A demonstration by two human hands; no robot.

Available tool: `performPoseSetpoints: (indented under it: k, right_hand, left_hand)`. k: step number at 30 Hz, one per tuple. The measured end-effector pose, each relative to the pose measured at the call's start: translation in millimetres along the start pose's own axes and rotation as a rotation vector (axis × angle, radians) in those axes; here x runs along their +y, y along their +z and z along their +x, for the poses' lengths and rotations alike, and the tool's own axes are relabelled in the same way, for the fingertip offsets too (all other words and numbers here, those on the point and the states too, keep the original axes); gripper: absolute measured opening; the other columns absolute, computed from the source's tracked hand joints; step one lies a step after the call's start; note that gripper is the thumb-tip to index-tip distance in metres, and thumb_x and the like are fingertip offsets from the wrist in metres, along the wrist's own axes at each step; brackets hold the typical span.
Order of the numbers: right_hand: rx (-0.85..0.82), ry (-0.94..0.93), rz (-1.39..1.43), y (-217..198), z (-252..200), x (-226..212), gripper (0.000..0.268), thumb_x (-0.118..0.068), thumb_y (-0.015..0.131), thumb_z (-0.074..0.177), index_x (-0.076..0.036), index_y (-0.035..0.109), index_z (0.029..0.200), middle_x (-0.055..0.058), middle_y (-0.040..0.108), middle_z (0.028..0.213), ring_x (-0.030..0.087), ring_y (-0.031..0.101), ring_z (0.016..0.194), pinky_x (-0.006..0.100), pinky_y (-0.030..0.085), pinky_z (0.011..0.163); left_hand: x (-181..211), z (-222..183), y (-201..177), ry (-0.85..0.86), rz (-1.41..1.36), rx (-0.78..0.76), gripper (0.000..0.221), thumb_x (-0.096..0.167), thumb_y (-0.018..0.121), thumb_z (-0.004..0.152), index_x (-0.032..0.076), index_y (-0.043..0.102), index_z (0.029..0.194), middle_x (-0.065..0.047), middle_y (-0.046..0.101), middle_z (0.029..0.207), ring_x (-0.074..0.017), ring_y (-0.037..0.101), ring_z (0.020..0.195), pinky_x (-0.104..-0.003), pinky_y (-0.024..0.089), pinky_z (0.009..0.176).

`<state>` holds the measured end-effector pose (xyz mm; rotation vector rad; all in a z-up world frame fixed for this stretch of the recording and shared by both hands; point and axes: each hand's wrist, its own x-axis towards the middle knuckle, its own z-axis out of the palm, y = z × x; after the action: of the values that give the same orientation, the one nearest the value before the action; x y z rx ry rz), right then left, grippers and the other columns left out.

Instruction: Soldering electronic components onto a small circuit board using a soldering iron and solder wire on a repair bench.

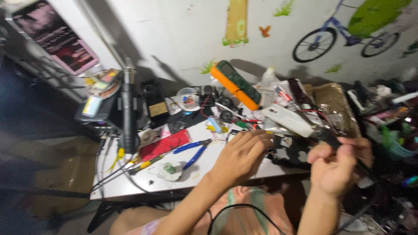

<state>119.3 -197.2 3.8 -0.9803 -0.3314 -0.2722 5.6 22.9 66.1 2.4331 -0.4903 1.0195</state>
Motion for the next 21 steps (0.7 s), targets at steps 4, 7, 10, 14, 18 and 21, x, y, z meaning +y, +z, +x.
performPoseSetpoints:
  k: [4,7,10,14,18,21]
  right_hand:
    - [0.001,0.025,-0.066,5.7,-7.8,-1.9,0.021,-0.043,0.067,0.114,-0.025,0.061,0.124,-0.006,0.055,0.082,0.009,0.047,0.061,0.025,0.041,0.055]
    - [-0.009,0.05,-0.135,4.9,-16.1,4.6,0.02,-0.039,0.059,0.117,-0.024,0.059,0.13,-0.002,0.051,0.077,0.014,0.05,0.062,0.026,0.049,0.062]
    - [-0.098,0.082,-0.075,7.3,-27.4,21.4,0.014,-0.038,0.059,0.119,-0.028,0.058,0.128,-0.003,0.057,0.09,0.011,0.052,0.067,0.028,0.046,0.057]
    - [-0.156,0.117,-0.113,37.7,-49.5,27.9,0.016,-0.038,0.065,0.113,-0.024,0.058,0.119,-0.005,0.054,0.094,0.012,0.053,0.064,0.029,0.055,0.055]
    - [-0.232,0.163,-0.134,71.1,-71.1,26.4,0.021,-0.037,0.069,0.106,-0.021,0.057,0.11,-0.001,0.059,0.084,0.011,0.055,0.063,0.031,0.058,0.053]
    - [-0.362,0.135,-0.062,76.3,-82.9,38.5,0.03,-0.038,0.078,0.11,-0.017,0.058,0.116,0.002,0.069,0.09,0.01,0.066,0.064,0.03,0.066,0.054]
  left_hand:
    - [7.2,-18.3,-55.8,-0.151,-0.23,0.186,0.033,-0.007,0.074,0.101,0.001,0.066,0.132,-0.018,0.074,0.139,-0.04,0.076,0.127,-0.049,0.061,0.113]
    - [1.0,-46.8,-126.7,-0.256,-0.157,0.221,0.032,-0.009,0.073,0.098,0.004,0.077,0.127,-0.01,0.062,0.12,-0.032,0.066,0.121,-0.047,0.057,0.112]
    - [-9.4,-85.5,-190.3,-0.382,0.043,0.161,0.048,0.003,0.064,0.078,0.011,0.086,0.119,-0.012,0.063,0.117,-0.0311,0.053,0.114,-0.047,0.044,0.108]
    - [-38.7,-141.0,-212.0,-0.457,0.05,-0.005,0.031,0.009,0.073,0.087,0.01,0.082,0.117,-0.004,0.064,0.098,-0.0241,0.054,0.096,-0.045,0.036,0.104]
    - [-71.0,-163.7,-211.6,-0.417,-0.037,-0.191,0.009,0.015,0.077,0.101,0.011,0.074,0.109,-0.005,0.067,0.106,-0.0237,0.055,0.093,-0.045,0.038,0.106]
    - [-92.6,-160.8,-209.4,-0.392,-0.075,-0.299,0.011,0.019,0.075,0.104,0.011,0.074,0.112,-0.004,0.07,0.106,-0.0253,0.06,0.098,-0.043,0.042,0.104]
